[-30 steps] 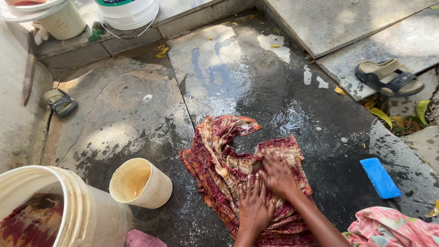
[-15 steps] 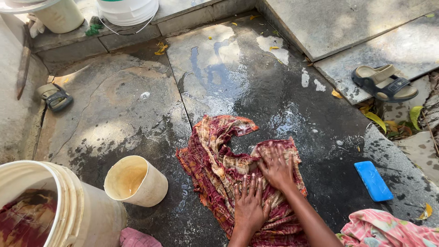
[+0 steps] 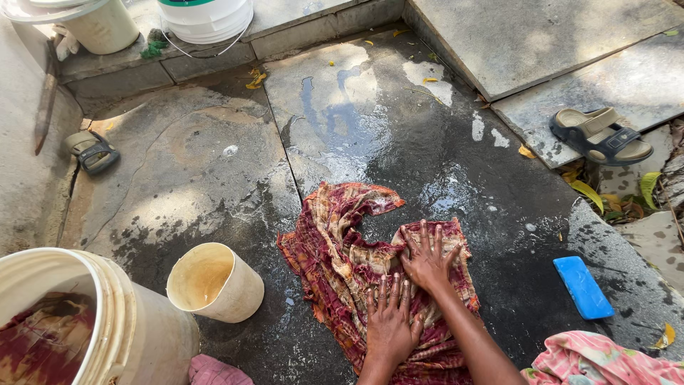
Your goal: The person washes a piece of patterned cloth by hand on a stone floor, using a bucket of water and a bar of soap.
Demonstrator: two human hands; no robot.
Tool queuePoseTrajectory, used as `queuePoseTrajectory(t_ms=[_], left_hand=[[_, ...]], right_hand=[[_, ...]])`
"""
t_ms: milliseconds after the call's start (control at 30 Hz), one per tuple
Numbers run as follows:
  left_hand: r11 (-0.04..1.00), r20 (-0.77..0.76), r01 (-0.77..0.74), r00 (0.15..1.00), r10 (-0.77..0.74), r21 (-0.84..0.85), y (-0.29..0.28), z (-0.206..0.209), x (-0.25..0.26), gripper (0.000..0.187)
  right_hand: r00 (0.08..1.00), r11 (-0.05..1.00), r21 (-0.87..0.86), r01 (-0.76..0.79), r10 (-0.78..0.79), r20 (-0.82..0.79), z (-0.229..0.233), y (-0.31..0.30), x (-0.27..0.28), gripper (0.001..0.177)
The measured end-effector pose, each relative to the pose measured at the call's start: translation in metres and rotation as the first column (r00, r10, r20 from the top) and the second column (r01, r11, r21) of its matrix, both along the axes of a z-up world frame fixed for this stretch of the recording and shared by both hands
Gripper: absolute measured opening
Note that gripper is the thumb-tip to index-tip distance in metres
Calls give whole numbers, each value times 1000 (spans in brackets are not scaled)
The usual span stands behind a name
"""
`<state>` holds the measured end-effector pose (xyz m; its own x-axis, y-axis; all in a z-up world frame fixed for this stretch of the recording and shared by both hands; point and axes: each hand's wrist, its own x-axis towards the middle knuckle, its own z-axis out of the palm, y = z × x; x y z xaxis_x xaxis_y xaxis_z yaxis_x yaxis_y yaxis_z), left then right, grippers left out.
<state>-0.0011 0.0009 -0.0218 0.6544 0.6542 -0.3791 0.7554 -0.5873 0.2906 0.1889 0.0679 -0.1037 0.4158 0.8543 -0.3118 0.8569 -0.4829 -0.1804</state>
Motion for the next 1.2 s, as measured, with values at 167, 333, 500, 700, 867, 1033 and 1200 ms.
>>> queuePoseTrajectory(t_ms=[167, 333, 500, 700, 867, 1033, 1200], left_hand=[[1000, -8, 10, 1000, -11, -8, -3, 4, 0, 75], [999, -24, 3, 1000, -4, -39, 0, 2, 1, 76], [1000, -25, -5, 1000, 5, -5, 0, 1, 2, 75], [1000, -41, 20, 999, -20, -16, -5, 15, 1, 73], [996, -46, -14, 999, 10, -82, -5, 19, 1, 74], [1000, -48, -14, 999, 14, -3, -5, 12, 3, 77], [1000, -33, 0, 999, 1, 11, -8, 17, 3, 75]], right_hand=[[984, 942, 295, -158, 127, 123, -23, -20, -11, 72], [985, 987, -8, -158, 157, -74, 13, -49, -24, 68], [998, 986, -161, -46, 51, 32, 31, -5, -22, 75], [984, 984, 8, -175, 175, 20, 32, -52, -42, 67], [963, 963, 13, -268, 268, 29, 33, -69, -37, 73], [973, 976, -90, -197, 205, 101, 32, -39, -17, 71], [970, 968, 59, -243, 240, 50, 39, -73, -35, 71]])
